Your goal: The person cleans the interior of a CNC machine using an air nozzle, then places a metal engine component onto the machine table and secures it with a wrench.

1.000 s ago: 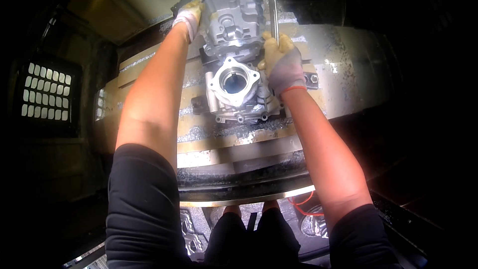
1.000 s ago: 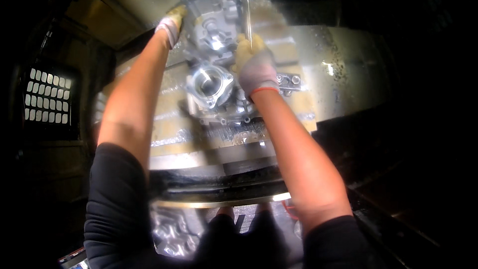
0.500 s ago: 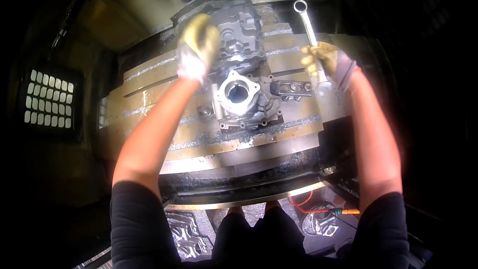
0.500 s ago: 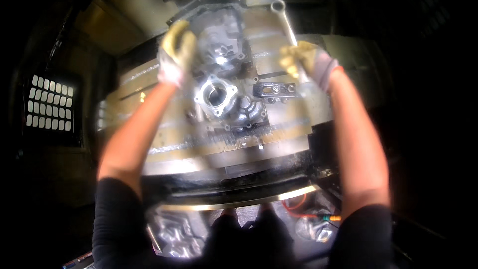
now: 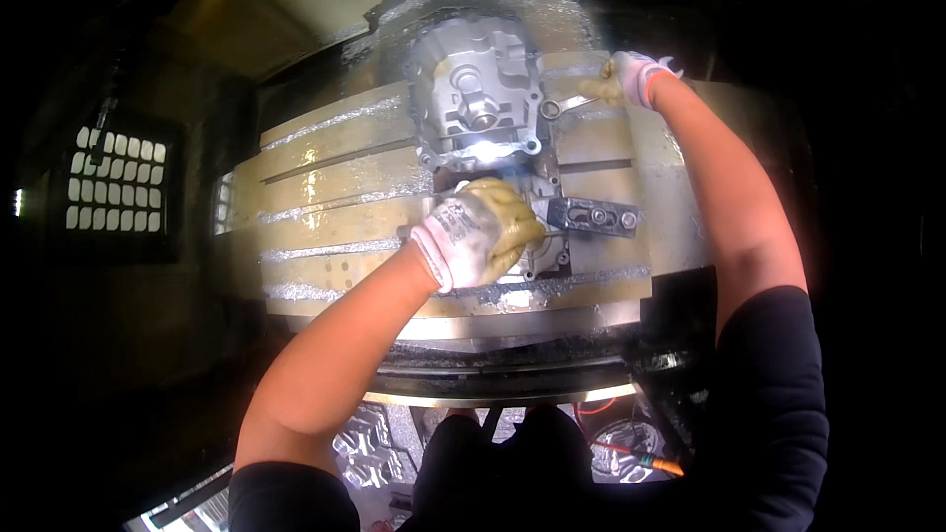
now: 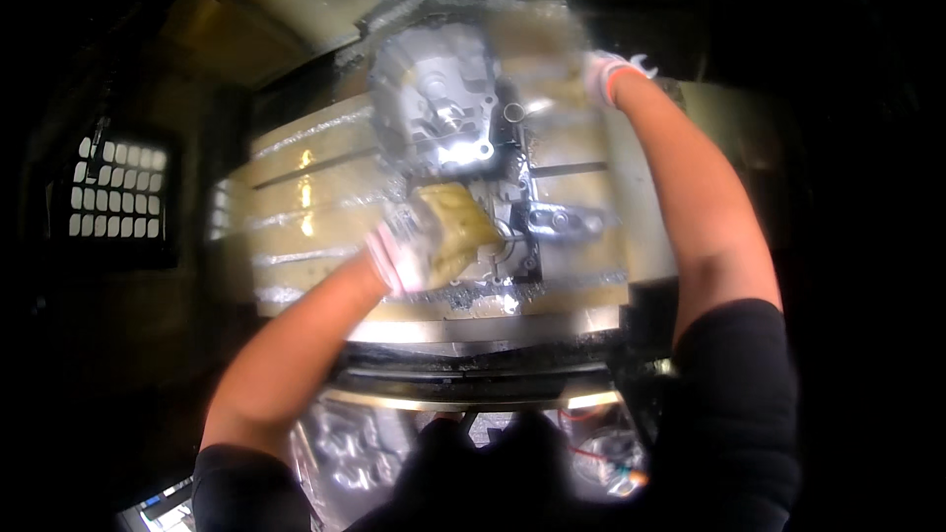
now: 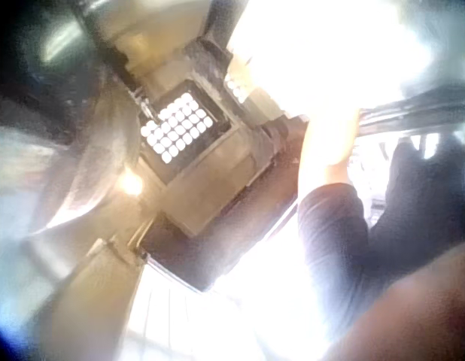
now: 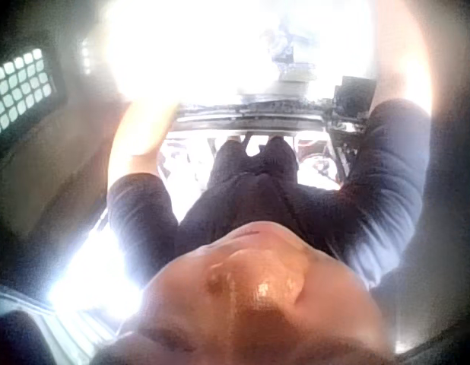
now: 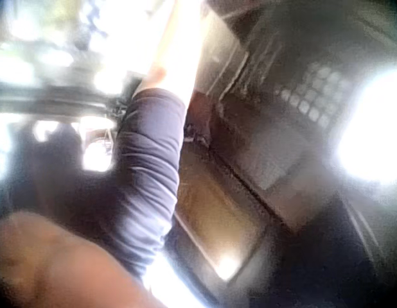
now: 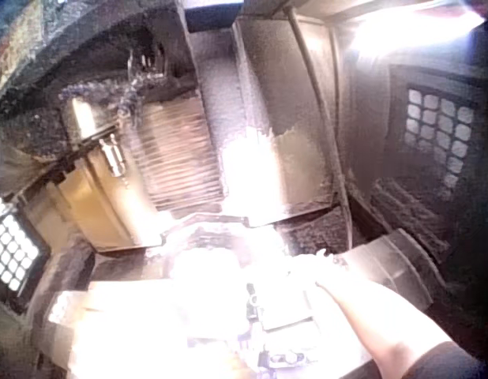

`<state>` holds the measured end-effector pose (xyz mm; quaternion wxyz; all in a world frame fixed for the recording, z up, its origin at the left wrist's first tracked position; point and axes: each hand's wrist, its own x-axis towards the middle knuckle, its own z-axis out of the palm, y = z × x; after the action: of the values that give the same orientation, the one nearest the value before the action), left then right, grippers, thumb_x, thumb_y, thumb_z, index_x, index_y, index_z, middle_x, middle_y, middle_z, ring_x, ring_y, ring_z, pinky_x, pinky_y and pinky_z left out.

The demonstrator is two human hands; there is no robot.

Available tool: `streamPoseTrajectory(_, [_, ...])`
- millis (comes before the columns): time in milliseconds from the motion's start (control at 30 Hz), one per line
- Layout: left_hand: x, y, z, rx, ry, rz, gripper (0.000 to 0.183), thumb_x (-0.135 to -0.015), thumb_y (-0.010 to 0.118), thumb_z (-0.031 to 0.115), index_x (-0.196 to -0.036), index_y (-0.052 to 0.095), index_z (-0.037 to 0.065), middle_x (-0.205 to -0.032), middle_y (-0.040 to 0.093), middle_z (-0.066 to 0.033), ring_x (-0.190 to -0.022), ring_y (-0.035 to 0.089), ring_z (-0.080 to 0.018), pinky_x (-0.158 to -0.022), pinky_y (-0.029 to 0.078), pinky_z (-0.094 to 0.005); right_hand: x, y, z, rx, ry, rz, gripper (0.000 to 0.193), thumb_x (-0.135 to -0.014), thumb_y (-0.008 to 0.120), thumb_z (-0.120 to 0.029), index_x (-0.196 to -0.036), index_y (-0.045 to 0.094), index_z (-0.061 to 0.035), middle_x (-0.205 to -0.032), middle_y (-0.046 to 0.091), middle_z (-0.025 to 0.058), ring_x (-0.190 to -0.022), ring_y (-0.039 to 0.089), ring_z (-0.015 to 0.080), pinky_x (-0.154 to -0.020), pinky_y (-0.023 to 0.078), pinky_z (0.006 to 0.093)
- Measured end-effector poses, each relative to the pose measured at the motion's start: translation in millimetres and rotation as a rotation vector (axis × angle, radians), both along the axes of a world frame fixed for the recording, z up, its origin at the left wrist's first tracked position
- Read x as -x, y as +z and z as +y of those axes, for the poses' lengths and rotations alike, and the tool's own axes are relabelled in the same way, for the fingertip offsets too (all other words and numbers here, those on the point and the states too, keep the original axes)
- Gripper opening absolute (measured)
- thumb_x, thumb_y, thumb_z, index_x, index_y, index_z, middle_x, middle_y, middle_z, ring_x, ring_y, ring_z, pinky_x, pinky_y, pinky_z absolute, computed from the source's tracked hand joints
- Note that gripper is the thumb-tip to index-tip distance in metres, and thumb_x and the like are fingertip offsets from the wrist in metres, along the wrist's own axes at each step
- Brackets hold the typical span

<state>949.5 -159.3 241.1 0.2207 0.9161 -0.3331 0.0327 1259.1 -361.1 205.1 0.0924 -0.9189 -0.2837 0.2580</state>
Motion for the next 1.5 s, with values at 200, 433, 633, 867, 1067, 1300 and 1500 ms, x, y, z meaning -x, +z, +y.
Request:
streamPoseTrajectory(200, [-6.1,-3.8,1.2,-0.023,-0.018,-0.006,0.028,-0.075,0.067,0.023,-0.101,0.065,0.012,-0.098,0.063,-0.0064,-0.098,0.063,-0.0257,-0.087,0.054,-0.0389,-30.8,-10.2,55.0,0.058,0.282,-0.052,0.077,-0.079,0.075,-0.070,-0.117,0.076,-0.0030,-0.111,0.076,0.0200,-0.110,0.070,0.0372,-0.100,0.052,0.0430])
streamPoseTrajectory(433, [-10.4,10.6,-3.4,-0.050,0.011,0.083,0.035,-0.067,0.071,0.019,-0.100,0.074,0.011,-0.098,0.070,-0.0062,-0.098,0.069,-0.0267,-0.092,0.055,-0.0392,-35.7,3.3,92.6,0.176,0.619,-0.238,0.077,-0.076,0.076,-0.074,-0.116,0.077,-0.0078,-0.108,0.077,0.0165,-0.103,0.072,0.0377,-0.092,0.055,0.0450])
streamPoseTrajectory(633, [-7.7,-7.8,-0.8,-0.015,-0.004,0.010,0.027,-0.072,0.066,0.024,-0.096,0.069,0.011,-0.096,0.067,-0.0073,-0.092,0.064,-0.0265,-0.088,0.056,-0.0396,-2.8,-49.3,5.4,0.078,0.081,0.103,0.070,-0.083,0.072,-0.071,-0.114,0.077,-0.0083,-0.108,0.078,0.0144,-0.101,0.074,0.0329,-0.091,0.055,0.0430])
streamPoseTrajectory(867, [-3.1,2.4,-0.2,-0.010,-0.007,-0.044,0.027,-0.076,0.065,0.019,-0.102,0.067,0.011,-0.098,0.066,-0.0105,-0.094,0.064,-0.0304,-0.089,0.056,-0.0431,87.0,-77.0,-31.1,-0.130,-0.351,0.323,0.056,-0.098,0.056,-0.053,-0.125,0.072,-0.0075,-0.127,0.070,0.0138,-0.118,0.064,0.0275,-0.106,0.046,0.0371])
streamPoseTrajectory(1067, [-8.9,4.2,-4.8,0.026,-0.003,-0.043,0.028,-0.075,0.068,0.016,-0.103,0.069,0.010,-0.097,0.068,-0.0090,-0.099,0.067,-0.0300,-0.096,0.054,-0.0444,80.9,-136.7,-53.5,-0.245,-0.173,0.337,0.053,-0.099,0.054,-0.047,-0.131,0.068,-0.0067,-0.130,0.069,0.0144,-0.120,0.062,0.0302,-0.106,0.045,0.0385])
streamPoseTrajectory(1300, [-0.9,0.7,1.5,0.030,0.039,0.023,0.023,-0.077,0.066,0.015,-0.099,0.071,0.010,-0.092,0.071,-0.0087,-0.098,0.069,-0.0309,-0.099,0.054,-0.0442,68.8,-119.2,-39.0,-0.112,-0.159,-0.091,0.067,-0.096,0.056,-0.065,-0.127,0.073,-0.0080,-0.119,0.074,0.0185,-0.111,0.070,0.0316,-0.100,0.050,0.0416])
streamPoseTrajectory(1500, [2.2,3.3,-5.8,0.011,0.062,-0.015,0.014,-0.083,0.065,0.016,-0.094,0.071,0.010,-0.089,0.069,-0.0114,-0.094,0.069,-0.0337,-0.094,0.055,-0.0450,33.3,-11.2,-42.7,0.050,0.033,-0.199,0.086,-0.089,0.055,-0.080,-0.124,0.074,-0.0034,-0.114,0.076,0.0203,-0.110,0.072,0.0366,-0.097,0.054,0.0424])
